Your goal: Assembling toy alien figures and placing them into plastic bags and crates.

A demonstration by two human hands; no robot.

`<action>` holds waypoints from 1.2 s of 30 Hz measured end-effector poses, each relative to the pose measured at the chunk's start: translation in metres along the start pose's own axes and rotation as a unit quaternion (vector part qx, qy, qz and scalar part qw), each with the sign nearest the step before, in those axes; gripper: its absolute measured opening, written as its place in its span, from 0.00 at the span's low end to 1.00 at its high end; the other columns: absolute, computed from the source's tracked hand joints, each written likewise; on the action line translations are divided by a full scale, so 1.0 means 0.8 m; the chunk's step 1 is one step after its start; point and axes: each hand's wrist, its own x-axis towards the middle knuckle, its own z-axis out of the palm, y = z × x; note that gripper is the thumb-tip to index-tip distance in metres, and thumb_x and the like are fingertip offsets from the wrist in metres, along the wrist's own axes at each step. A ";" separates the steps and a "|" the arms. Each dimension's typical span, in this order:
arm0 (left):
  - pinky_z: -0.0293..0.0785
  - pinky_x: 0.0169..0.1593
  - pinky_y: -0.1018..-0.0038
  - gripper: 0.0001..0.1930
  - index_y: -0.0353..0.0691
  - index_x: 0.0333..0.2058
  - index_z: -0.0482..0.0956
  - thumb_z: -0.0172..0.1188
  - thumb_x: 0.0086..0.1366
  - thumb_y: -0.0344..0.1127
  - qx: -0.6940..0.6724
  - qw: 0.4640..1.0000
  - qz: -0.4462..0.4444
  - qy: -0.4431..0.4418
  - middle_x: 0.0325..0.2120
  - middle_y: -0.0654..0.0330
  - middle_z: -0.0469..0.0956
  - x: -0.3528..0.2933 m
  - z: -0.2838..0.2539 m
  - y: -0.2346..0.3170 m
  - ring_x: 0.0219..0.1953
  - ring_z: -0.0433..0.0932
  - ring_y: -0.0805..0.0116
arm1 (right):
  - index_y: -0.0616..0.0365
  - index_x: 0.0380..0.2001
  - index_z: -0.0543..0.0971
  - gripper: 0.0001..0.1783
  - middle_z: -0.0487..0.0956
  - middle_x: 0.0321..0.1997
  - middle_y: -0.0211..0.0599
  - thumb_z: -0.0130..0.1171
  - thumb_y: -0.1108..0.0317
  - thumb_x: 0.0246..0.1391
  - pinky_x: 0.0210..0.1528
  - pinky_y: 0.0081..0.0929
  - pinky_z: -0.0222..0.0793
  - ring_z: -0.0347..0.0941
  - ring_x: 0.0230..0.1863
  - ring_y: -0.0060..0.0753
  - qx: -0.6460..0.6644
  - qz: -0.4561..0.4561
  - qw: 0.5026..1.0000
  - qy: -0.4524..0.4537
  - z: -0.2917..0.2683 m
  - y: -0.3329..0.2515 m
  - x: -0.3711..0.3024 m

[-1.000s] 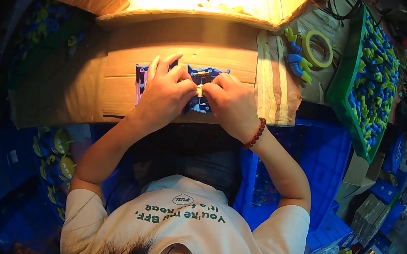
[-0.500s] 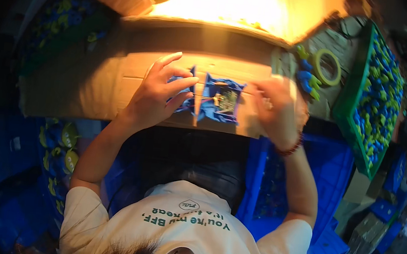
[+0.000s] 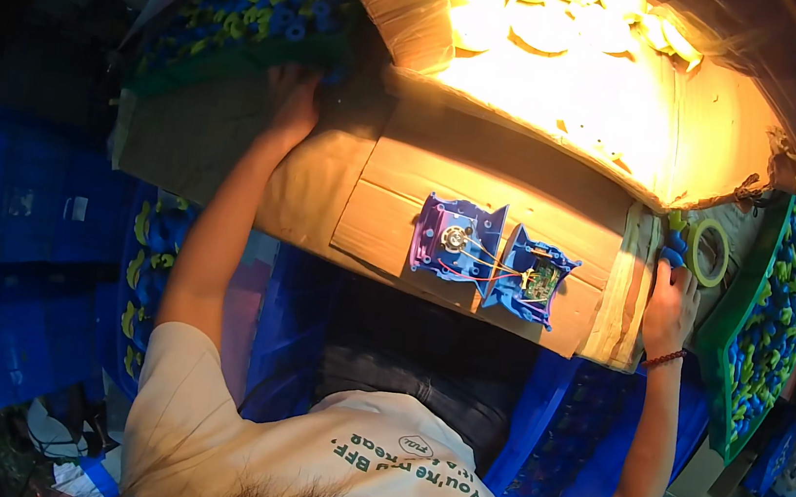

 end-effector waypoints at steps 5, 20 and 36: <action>0.72 0.51 0.54 0.15 0.42 0.43 0.81 0.62 0.54 0.29 -0.013 0.998 -0.043 -0.036 0.48 0.48 0.71 0.016 -0.010 0.006 0.53 0.68 0.44 | 0.54 0.47 0.77 0.21 0.73 0.44 0.44 0.57 0.81 0.48 0.47 0.44 0.72 0.73 0.47 0.52 0.096 0.020 0.995 -0.026 -0.022 -0.004 0.003; 0.73 0.54 0.75 0.17 0.38 0.59 0.71 0.55 0.73 0.28 -0.692 0.613 -0.272 -0.267 0.47 0.60 0.80 -0.208 -0.168 0.175 0.48 0.78 0.74 | 0.57 0.46 0.80 0.21 0.79 0.42 0.39 0.68 0.80 0.45 0.52 0.35 0.72 0.75 0.47 0.41 0.512 -0.318 0.796 -0.059 -0.106 -0.229 0.190; 0.83 0.46 0.77 0.18 0.31 0.54 0.73 0.53 0.76 0.40 -0.744 0.407 -0.344 -0.403 0.52 0.50 0.79 -0.192 -0.118 0.248 0.47 0.84 0.63 | 0.54 0.48 0.80 0.18 0.81 0.39 0.44 0.63 0.75 0.51 0.49 0.42 0.75 0.76 0.47 0.49 0.469 -0.322 0.804 -0.173 -0.074 -0.272 0.199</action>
